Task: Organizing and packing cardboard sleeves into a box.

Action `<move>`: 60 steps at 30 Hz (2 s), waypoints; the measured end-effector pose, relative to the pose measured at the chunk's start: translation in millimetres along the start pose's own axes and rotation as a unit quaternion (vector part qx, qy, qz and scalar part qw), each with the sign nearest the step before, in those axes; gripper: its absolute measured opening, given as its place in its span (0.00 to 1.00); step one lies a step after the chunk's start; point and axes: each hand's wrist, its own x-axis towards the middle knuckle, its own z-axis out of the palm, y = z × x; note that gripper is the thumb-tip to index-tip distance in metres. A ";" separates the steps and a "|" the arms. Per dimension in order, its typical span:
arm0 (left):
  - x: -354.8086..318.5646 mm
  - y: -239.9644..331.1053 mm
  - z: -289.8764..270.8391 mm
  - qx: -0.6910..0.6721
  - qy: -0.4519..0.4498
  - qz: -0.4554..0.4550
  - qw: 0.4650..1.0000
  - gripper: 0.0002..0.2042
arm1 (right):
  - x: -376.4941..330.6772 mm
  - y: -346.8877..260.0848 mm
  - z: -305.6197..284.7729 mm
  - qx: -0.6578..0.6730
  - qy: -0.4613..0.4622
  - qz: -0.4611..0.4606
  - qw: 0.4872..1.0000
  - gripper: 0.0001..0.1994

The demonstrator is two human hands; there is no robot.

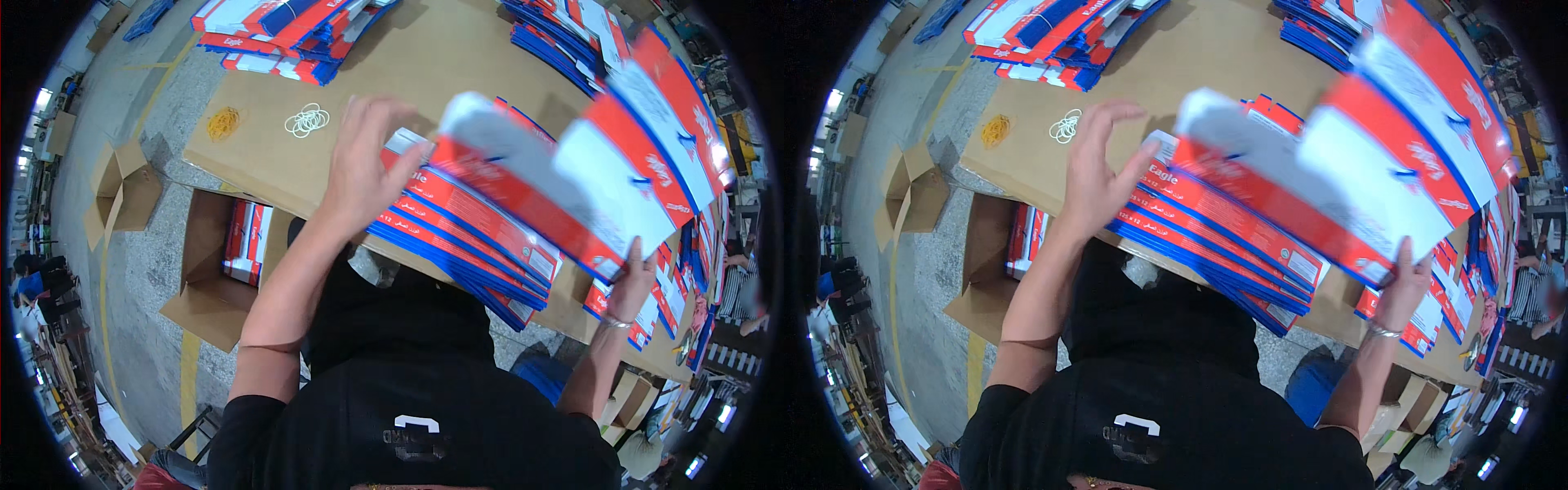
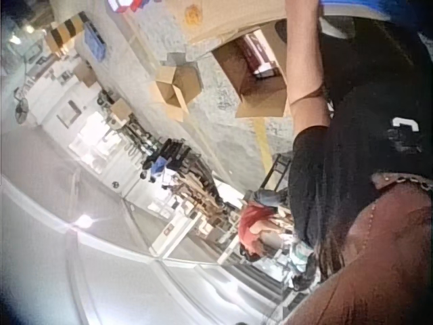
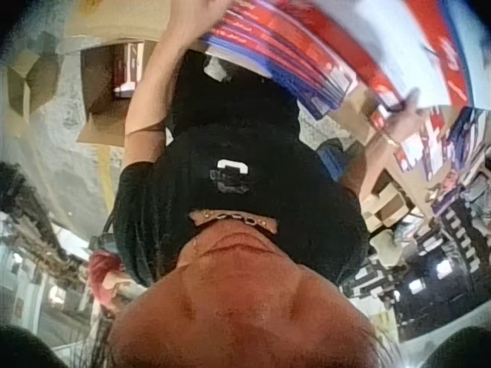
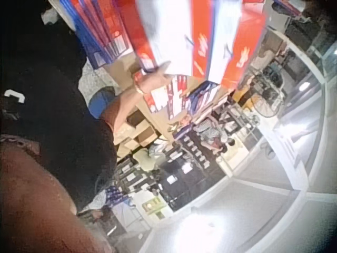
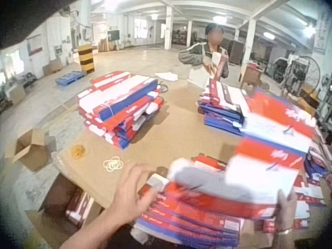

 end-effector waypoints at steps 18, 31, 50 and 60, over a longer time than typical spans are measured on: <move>25.4 -46.4 67.1 0.131 -0.468 -0.030 0.873 0.36 | 80.3 76.5 -220.3 -0.619 0.031 -0.124 0.775 0.24; 8.8 -5.0 -10.4 0.033 -0.260 -0.002 0.965 0.17 | -47.1 3.3 84.7 0.003 -0.172 0.057 0.983 0.25; -13.4 -8.5 -26.2 0.115 -0.135 0.089 0.980 0.13 | -75.8 -36.8 99.5 -0.028 -0.131 -0.119 0.984 0.20; -5.0 -3.2 -32.0 0.108 -0.155 0.149 0.971 0.12 | -88.7 -41.7 94.0 -0.024 -0.150 -0.147 0.977 0.18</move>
